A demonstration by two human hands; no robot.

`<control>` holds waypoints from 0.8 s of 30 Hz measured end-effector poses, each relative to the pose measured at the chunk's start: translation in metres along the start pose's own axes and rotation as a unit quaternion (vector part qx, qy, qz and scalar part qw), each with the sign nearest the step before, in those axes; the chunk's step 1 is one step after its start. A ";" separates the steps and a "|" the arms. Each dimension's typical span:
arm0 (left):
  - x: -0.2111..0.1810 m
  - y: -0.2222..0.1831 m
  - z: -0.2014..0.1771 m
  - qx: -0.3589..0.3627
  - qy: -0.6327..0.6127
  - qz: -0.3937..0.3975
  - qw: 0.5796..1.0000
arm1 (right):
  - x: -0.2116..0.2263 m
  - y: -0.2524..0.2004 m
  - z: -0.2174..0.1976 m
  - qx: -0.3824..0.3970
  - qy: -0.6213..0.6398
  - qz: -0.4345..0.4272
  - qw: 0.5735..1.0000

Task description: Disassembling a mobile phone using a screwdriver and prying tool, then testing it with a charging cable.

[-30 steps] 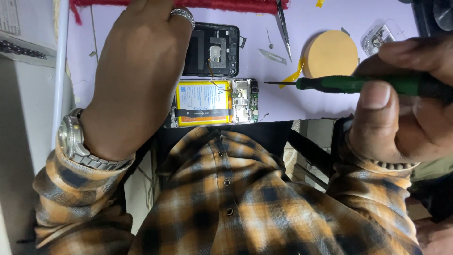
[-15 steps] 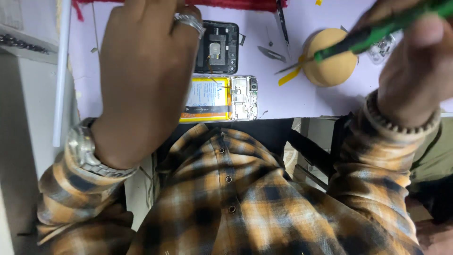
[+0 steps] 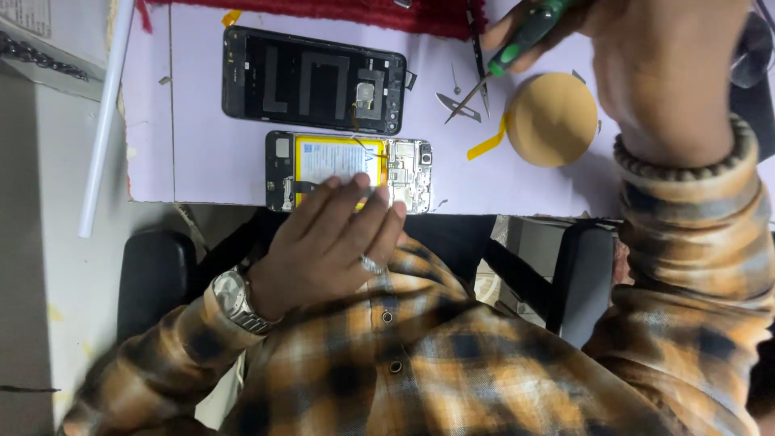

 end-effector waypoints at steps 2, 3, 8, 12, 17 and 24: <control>0.000 0.000 -0.003 -0.013 0.023 0.016 1.000 | 0.003 0.007 0.017 0.021 -0.021 0.024 0.999; -0.001 -0.001 -0.005 -0.024 0.044 0.033 0.998 | 0.002 0.010 0.027 0.040 -0.041 0.049 0.997; 0.001 -0.012 0.001 -0.022 0.037 0.064 0.997 | 0.027 0.004 0.054 -0.013 0.034 -0.030 0.999; 0.004 -0.018 0.010 -0.047 -0.001 0.048 0.998 | 0.018 0.004 0.060 -0.009 0.054 -0.034 0.998; 0.008 -0.019 0.013 -0.036 -0.044 0.011 0.998 | 0.014 0.007 0.067 -0.040 0.045 0.002 0.998; 0.010 -0.020 0.016 -0.052 -0.055 0.004 0.997 | 0.012 0.009 0.071 -0.007 0.044 0.009 0.999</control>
Point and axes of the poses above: each hand's wrist, its own y-axis towards the middle knuckle, its own z-axis out of the palm, x = y × z, the point moved 6 cm from there along y, towards the middle knuckle, and after that the axes turned 8 degrees about z, right-handed, at the moved point
